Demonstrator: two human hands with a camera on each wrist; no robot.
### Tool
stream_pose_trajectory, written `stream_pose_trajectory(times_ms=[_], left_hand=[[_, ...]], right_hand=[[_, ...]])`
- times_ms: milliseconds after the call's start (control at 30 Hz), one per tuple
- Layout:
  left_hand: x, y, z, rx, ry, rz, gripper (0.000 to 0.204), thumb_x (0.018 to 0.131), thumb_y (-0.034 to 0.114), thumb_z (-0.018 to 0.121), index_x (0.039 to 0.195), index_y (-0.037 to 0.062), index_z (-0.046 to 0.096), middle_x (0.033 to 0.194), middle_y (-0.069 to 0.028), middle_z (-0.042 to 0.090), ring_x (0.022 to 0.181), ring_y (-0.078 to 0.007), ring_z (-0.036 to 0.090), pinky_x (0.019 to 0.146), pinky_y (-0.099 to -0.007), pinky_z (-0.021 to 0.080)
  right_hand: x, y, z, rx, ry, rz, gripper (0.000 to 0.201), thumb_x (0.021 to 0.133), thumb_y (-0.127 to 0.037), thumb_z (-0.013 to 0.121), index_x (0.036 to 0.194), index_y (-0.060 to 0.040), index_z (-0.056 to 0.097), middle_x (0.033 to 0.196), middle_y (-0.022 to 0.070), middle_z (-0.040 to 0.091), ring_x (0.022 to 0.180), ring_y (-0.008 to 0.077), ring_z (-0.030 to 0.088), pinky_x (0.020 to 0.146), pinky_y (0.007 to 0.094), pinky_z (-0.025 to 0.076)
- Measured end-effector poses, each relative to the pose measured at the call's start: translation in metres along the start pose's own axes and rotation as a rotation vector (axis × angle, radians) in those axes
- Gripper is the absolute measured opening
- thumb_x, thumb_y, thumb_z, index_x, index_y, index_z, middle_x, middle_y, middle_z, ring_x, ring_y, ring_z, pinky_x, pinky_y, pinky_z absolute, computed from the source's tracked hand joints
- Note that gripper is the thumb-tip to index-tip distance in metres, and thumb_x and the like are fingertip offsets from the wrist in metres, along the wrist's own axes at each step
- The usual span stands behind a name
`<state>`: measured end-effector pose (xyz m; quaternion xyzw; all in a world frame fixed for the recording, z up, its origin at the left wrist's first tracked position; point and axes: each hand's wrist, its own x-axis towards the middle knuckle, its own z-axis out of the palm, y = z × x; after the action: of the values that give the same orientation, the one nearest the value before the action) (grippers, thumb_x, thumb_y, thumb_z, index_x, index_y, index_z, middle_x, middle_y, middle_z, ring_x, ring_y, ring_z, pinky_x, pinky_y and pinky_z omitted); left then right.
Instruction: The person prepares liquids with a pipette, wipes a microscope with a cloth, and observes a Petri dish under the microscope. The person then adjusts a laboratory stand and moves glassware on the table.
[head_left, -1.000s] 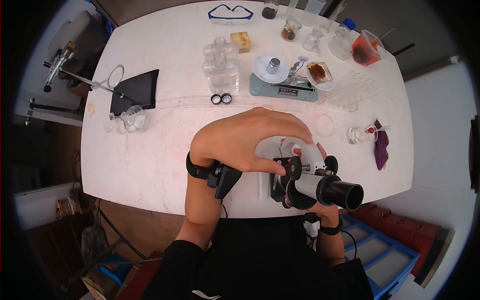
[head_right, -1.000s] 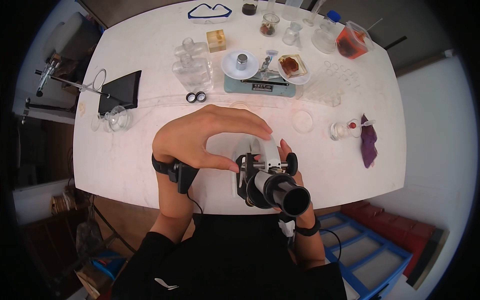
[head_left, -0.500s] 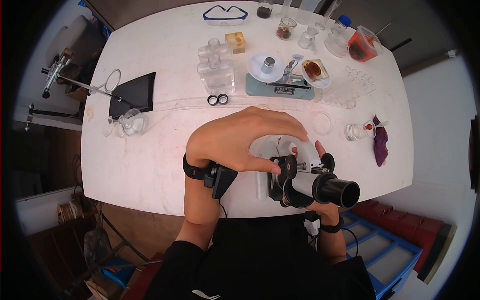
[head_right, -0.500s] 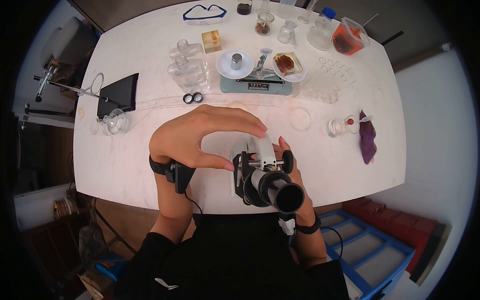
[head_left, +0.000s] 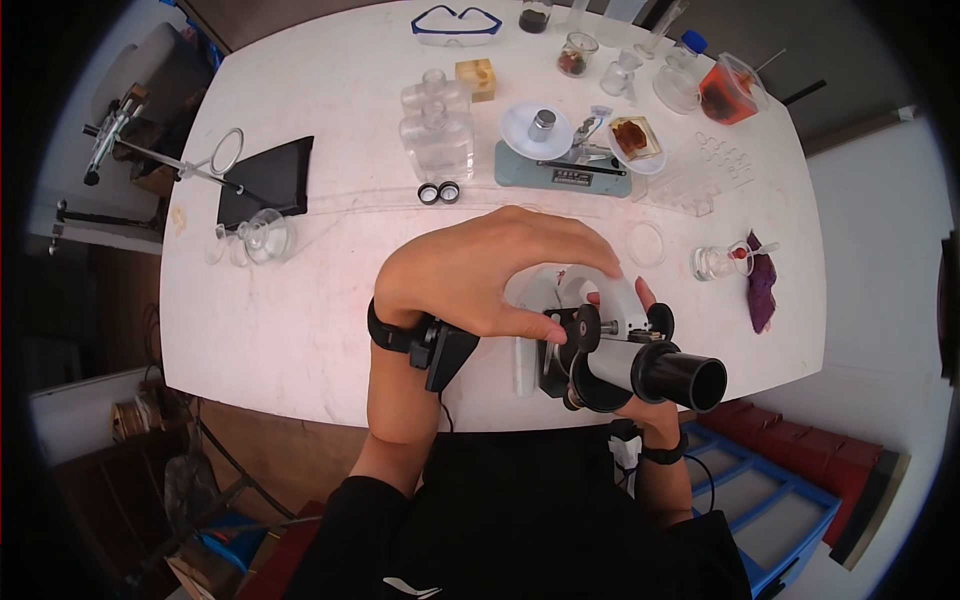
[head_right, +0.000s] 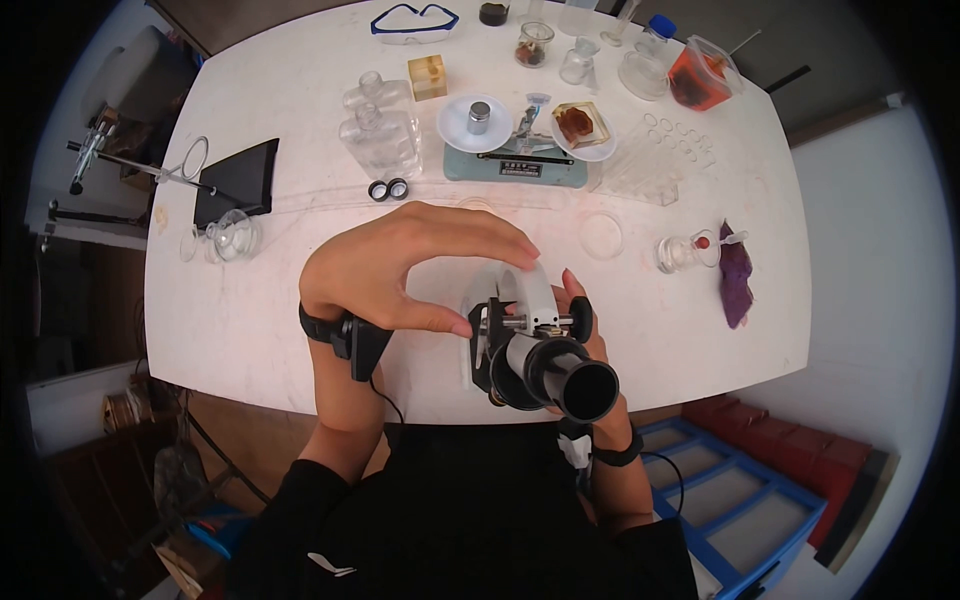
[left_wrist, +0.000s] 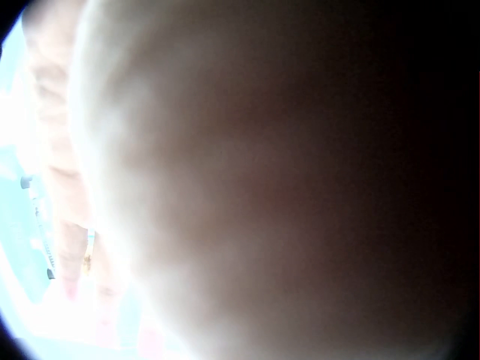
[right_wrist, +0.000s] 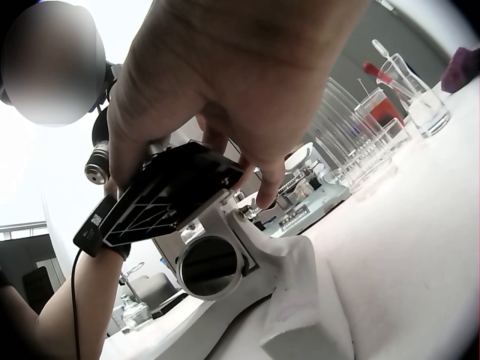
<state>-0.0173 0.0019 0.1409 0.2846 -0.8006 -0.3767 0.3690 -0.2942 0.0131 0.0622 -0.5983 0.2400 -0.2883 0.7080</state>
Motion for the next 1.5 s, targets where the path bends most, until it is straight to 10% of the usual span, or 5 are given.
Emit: stream_pose_trajectory(times_ms=[567,1067,1333,1500], left_hand=[[-0.002,-0.001,-0.001,-0.003,0.005,0.0,0.061,0.066,0.018,0.082,0.121,0.0042,0.061,0.124,-0.0144,0.061,0.113,-0.0339,0.059,0.096,-0.0409,0.047],[-0.002,-0.001,-0.001,-0.008,-0.001,-0.01,0.062,0.066,0.017,0.081,0.123,0.004,0.06,0.125,-0.0149,0.061,0.115,-0.0339,0.058,0.098,-0.0405,0.046],[0.004,0.002,0.006,0.035,0.064,-0.023,0.043,0.063,0.021,0.083,0.096,0.0045,0.06,0.109,-0.0109,0.062,0.102,-0.0325,0.059,0.087,-0.0391,0.047],[0.003,0.017,0.013,0.188,0.141,-0.081,0.046,0.06,0.027,0.085,0.078,0.0062,0.048,0.082,-0.0078,0.048,0.082,-0.0289,0.05,0.071,-0.0368,0.042]], right_hand=[[0.0,-0.006,0.009,-0.006,0.061,-0.015,0.127,0.062,-0.015,0.087,0.149,-0.0062,-0.005,0.134,0.0185,0.048,0.123,0.0295,0.052,0.111,0.0472,0.035],[-0.005,-0.003,0.002,-0.377,0.09,0.07,0.105,0.064,-0.035,0.086,0.141,-0.0022,0.023,0.122,0.0075,0.06,0.12,0.0203,0.055,0.12,0.048,0.007],[0.001,-0.01,0.012,-0.198,0.124,-0.047,0.12,0.059,-0.011,0.088,0.148,-0.0035,0.008,0.126,0.0155,0.052,0.116,0.0241,0.055,0.103,0.0419,0.044],[-0.002,-0.009,0.009,-0.176,0.141,0.065,0.119,0.063,-0.018,0.087,0.149,0.0013,0.007,0.127,0.0158,0.054,0.12,0.0258,0.055,0.11,0.042,0.037]])
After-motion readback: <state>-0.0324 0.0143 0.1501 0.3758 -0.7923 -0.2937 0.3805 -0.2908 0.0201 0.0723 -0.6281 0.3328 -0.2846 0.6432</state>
